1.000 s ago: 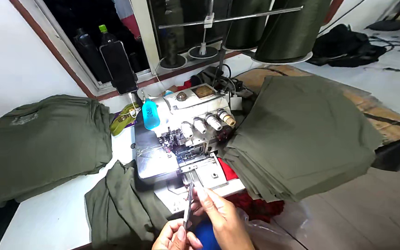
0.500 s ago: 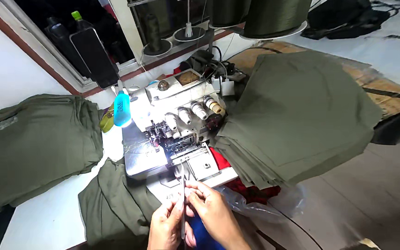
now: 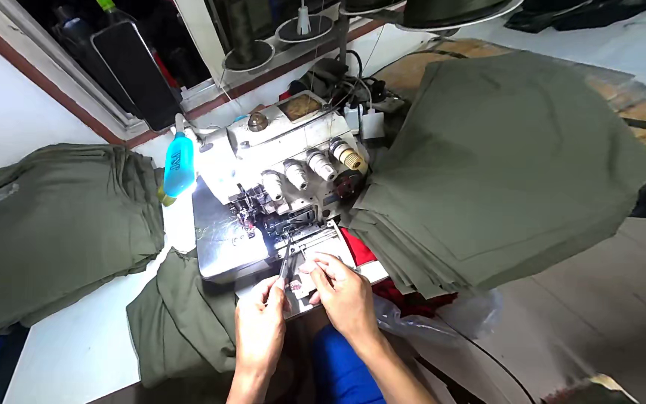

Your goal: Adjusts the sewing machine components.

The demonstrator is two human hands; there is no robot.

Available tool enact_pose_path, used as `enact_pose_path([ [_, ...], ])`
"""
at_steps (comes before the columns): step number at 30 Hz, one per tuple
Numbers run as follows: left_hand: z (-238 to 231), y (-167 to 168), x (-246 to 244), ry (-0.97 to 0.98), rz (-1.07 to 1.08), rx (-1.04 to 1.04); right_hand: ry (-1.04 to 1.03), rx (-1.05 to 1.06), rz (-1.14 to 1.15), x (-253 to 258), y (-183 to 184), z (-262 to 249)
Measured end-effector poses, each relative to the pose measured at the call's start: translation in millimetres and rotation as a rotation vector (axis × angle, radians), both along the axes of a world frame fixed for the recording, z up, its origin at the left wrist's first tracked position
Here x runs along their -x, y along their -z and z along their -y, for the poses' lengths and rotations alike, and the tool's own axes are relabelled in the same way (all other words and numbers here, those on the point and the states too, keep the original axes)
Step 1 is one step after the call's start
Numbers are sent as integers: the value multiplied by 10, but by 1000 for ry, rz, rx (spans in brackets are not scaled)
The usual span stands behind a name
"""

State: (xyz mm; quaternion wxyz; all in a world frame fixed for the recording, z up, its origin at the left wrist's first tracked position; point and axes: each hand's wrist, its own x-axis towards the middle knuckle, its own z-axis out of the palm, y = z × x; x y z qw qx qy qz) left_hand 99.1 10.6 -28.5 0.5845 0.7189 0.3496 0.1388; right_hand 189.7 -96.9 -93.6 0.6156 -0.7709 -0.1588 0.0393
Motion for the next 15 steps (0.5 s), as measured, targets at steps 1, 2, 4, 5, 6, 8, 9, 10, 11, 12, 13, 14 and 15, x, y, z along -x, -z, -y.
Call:
enact_pose_path([
  [1, -2, -11, -10, -5, 5, 17, 4, 2, 5, -1, 0, -2],
  [2, -3, -21, -18, -9, 5, 30, 8, 7, 8, -2, 2, -4],
  [4, -8, -29, -33, -12, 9, 49, 18, 13, 20, 3, 18, -11],
  [5, -12, -29, -42, -12, 12, 54, 26, 13, 35, 7, 28, -17],
  [6, -16, -27, -49, -12, 15, 56, 35, 14, 49, 9, 37, -21],
  [8, -23, -10, -49, -12, 27, 47, 45, 11, 67, 14, 55, -26],
  [9, -24, 1, -42, -13, 34, 29, 48, 11, 74, 16, 63, -28],
  [10, -21, 11, -26, -14, 41, 4, 51, 12, 81, 17, 68, -28],
  [11, -16, 18, -5, -16, 50, -27, 54, 11, 85, 18, 75, -29],
  [12, -9, 23, 21, -20, 58, -59, 57, 10, 89, 18, 83, -31],
  [13, 0, 25, 54, -27, 70, -83, 58, 7, 94, 19, 91, -31],
  [14, 14, 22, 94, -35, 77, -95, 58, 2, 98, 20, 95, -32],
  [15, 32, 16, 136, -41, 84, -102, 55, -4, 96, 20, 93, -32],
])
